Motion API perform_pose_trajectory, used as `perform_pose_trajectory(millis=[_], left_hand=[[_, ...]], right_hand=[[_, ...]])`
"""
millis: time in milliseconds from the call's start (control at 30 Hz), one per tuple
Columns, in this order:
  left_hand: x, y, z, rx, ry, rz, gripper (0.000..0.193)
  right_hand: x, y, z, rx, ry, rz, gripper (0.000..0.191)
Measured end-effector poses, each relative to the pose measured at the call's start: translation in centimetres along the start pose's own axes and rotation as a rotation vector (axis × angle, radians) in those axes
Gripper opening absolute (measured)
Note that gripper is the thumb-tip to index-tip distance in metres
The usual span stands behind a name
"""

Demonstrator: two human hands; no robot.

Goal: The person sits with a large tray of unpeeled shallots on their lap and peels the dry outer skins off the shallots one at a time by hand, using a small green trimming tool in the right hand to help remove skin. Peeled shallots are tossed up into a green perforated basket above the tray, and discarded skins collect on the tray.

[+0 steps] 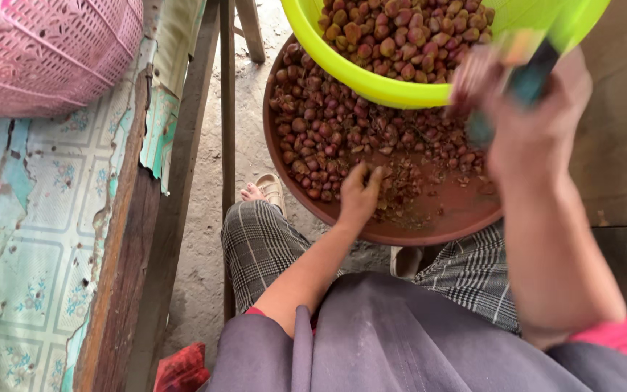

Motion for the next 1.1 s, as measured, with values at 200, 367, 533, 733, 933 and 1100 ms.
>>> perform_pose_trajectory(millis=[200,367,533,733,933,1100], left_hand=[[1.5,-4.0,4.1,0.137,0.687,0.471,0.010],[-0.7,-2.1,3.6,-0.135,0.915,0.815,0.018],[-1.4,-1.0,3.9,-0.107,0.833,0.673,0.015],[-1.4,-1.0,2.8,-0.289,0.096,0.189,0.025],[-2.3,-1.0,1.4,-0.405,-0.324,-0.263,0.024],[-3.6,-0.5,0.5,-0.413,-0.291,-0.293,0.024]], right_hand=[[-1.3,0.3,4.4,0.032,-0.747,-0.823,0.022],[2.1,-0.8,-4.2,-0.027,-0.584,-0.483,0.029],[11.1,-2.5,-12.8,-0.060,0.556,-0.542,0.042],[14.8,-2.1,-15.0,-0.279,0.105,-0.345,0.050],[16.7,-2.3,-15.8,-0.215,0.363,-0.449,0.030],[18.4,-4.0,-16.2,-0.138,0.437,-0.345,0.020]])
Point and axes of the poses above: each hand's wrist, its own z-axis towards the middle knuckle, its own y-axis out of the palm, x = y × z, the point moved 2 cm from there along z, towards the middle knuckle, and after that the axes turned 15 degrees about x, right-handed, at the moved point
